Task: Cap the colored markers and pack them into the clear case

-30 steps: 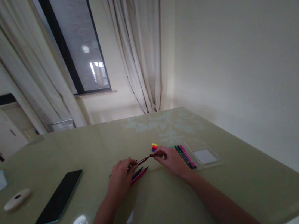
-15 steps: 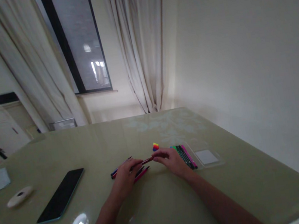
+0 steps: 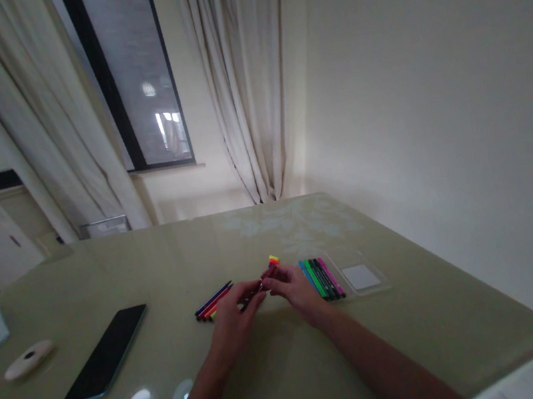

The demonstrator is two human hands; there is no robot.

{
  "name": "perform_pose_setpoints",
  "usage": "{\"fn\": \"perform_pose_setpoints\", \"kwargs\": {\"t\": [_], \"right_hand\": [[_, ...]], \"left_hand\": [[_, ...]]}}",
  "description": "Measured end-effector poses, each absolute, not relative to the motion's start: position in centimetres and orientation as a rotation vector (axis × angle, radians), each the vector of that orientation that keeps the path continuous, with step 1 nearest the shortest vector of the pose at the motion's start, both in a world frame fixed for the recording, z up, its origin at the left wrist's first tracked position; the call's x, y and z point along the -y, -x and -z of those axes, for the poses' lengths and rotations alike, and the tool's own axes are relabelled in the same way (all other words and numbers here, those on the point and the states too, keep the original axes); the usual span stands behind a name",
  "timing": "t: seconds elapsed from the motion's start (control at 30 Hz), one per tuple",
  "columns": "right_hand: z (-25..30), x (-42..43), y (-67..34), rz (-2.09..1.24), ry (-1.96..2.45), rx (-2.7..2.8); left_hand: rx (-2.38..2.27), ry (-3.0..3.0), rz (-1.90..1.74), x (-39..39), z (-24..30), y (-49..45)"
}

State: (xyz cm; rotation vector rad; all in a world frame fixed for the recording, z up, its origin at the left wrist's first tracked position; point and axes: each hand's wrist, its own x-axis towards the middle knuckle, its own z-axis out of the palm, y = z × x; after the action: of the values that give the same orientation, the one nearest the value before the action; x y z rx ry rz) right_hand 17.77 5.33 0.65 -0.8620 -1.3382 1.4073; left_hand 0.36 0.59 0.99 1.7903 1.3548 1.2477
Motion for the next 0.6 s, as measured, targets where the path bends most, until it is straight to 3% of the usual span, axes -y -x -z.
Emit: {"fn": "perform_pose_setpoints", "kwargs": {"t": [0.13,0.3,0.43,0.6], "right_hand": [[-2.0,-7.3,-21.6,-1.340,0.909,1.260],[-3.6,-9.4,-29.7,-0.949,1.301,1.525],[-3.0,-9.7,-33.5,-0.593,1.733,1.692],[-1.4,-9.2,-33.7,-0.414,1.822,1.739]], "left_hand": [[-1.557,-1.810,-1.243,-1.1,-0.8,0.8],[-1.731,-1.929,-1.192,-1.6,-0.6,1.8],[-1.725,-1.983,-1.145,-1.5,-0.5,1.6],[-1.736,-2.025,-1.082,-1.4,-0.3,1.4]]}}
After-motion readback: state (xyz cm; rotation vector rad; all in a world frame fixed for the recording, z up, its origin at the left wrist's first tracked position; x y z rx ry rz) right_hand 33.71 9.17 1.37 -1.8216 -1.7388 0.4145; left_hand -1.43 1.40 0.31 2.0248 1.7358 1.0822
